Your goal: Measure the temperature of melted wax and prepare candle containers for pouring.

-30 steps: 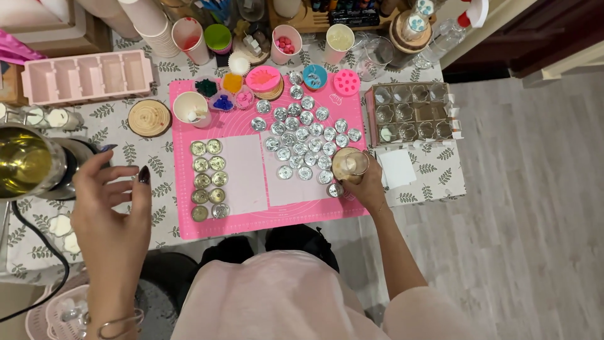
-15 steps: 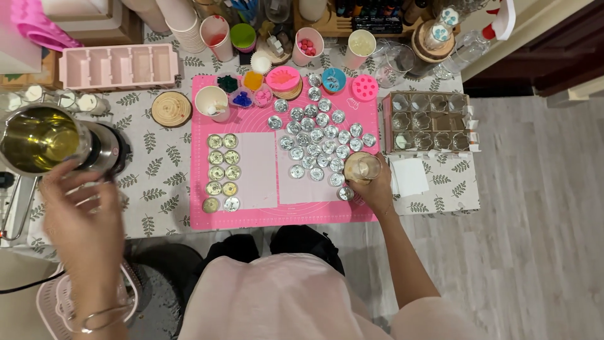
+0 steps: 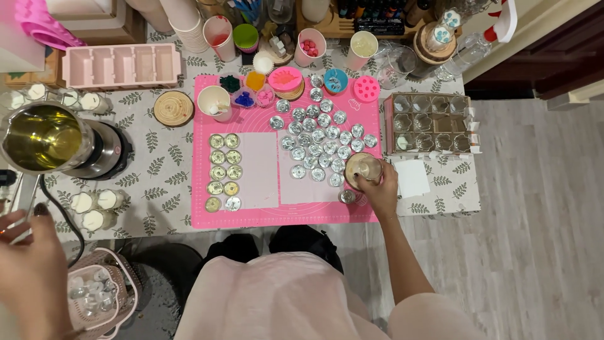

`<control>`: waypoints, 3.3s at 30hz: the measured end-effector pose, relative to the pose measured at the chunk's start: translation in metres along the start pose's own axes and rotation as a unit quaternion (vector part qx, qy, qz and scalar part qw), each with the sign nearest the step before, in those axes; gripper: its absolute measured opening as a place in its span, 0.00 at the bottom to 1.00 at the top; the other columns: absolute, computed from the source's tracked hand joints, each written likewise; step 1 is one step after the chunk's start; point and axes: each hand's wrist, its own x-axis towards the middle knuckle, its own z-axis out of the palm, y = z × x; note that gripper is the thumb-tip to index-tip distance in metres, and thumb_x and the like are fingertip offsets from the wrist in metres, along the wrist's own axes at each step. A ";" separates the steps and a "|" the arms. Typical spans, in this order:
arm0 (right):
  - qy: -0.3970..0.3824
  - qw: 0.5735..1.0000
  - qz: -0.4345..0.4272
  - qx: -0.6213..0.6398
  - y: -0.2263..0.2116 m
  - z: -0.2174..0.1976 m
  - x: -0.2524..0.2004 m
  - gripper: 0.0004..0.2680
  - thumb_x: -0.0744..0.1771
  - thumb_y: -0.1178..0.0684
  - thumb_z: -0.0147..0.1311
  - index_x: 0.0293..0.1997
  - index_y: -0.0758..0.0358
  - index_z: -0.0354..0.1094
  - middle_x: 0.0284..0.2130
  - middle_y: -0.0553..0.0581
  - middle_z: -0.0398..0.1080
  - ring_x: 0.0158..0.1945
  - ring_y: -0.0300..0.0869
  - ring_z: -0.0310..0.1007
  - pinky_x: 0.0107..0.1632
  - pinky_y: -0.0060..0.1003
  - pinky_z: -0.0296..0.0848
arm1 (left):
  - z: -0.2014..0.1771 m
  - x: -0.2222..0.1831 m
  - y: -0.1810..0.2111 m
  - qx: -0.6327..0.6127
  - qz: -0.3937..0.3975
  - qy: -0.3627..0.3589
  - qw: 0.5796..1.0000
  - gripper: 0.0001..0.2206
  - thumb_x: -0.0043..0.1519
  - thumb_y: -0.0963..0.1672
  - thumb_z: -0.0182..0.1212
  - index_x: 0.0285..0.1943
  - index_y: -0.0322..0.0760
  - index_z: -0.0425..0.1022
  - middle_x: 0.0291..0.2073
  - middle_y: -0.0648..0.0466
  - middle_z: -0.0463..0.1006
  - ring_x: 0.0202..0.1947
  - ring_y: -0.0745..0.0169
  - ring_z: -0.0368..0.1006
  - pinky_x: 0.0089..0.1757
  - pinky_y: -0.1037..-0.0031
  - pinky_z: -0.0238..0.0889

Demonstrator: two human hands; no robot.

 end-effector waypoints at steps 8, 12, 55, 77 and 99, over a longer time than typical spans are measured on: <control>0.001 0.995 0.105 0.003 -0.006 -0.005 -0.007 0.31 0.57 0.52 0.70 0.65 0.68 0.61 0.56 0.68 0.63 0.58 0.54 0.66 0.60 0.46 0.68 | 0.010 0.026 -0.122 0.149 0.046 -0.004 0.988 0.29 0.63 0.45 0.72 0.65 0.16 0.65 0.55 0.28 0.73 0.54 0.34 0.71 0.56 0.54 0.64; 0.032 0.995 0.087 0.020 0.015 0.002 -0.021 0.37 0.55 0.49 0.72 0.67 0.74 0.52 0.58 0.70 0.60 0.59 0.56 0.64 0.61 0.47 0.67 | 0.017 0.048 -0.158 0.198 0.107 -0.009 0.974 0.32 0.61 0.48 0.75 0.64 0.15 0.66 0.58 0.26 0.71 0.60 0.30 0.68 0.62 0.52 0.61; -0.044 0.991 0.016 -0.128 -0.211 0.244 -0.176 0.24 0.58 0.57 0.67 0.58 0.73 0.63 0.46 0.68 0.67 0.50 0.59 0.65 0.53 0.50 0.67 | 0.031 0.160 -0.165 -0.201 -0.232 -0.389 0.868 0.14 0.58 0.46 0.65 0.46 0.29 0.76 0.25 0.56 0.77 0.21 0.67 0.71 0.25 0.78 0.61; 0.021 0.949 0.314 0.032 -0.162 0.165 -0.210 0.11 0.68 0.52 0.50 0.50 0.69 0.69 0.37 0.58 0.74 0.36 0.42 0.75 0.40 0.39 0.73 | -0.001 0.096 -0.061 -0.338 -0.304 -0.392 0.800 0.13 0.62 0.43 0.58 0.25 0.36 0.64 0.14 0.59 0.58 0.10 0.71 0.48 0.16 0.75 0.39; 0.202 0.862 0.408 0.222 -0.018 0.008 -0.231 0.13 0.71 0.51 0.39 0.52 0.69 0.67 0.32 0.57 0.73 0.30 0.40 0.73 0.37 0.36 0.72 | 0.157 -0.092 0.149 -0.287 -0.180 -0.573 0.746 0.12 0.61 0.43 0.60 0.24 0.33 0.67 0.12 0.60 0.56 0.07 0.72 0.47 0.14 0.75 0.39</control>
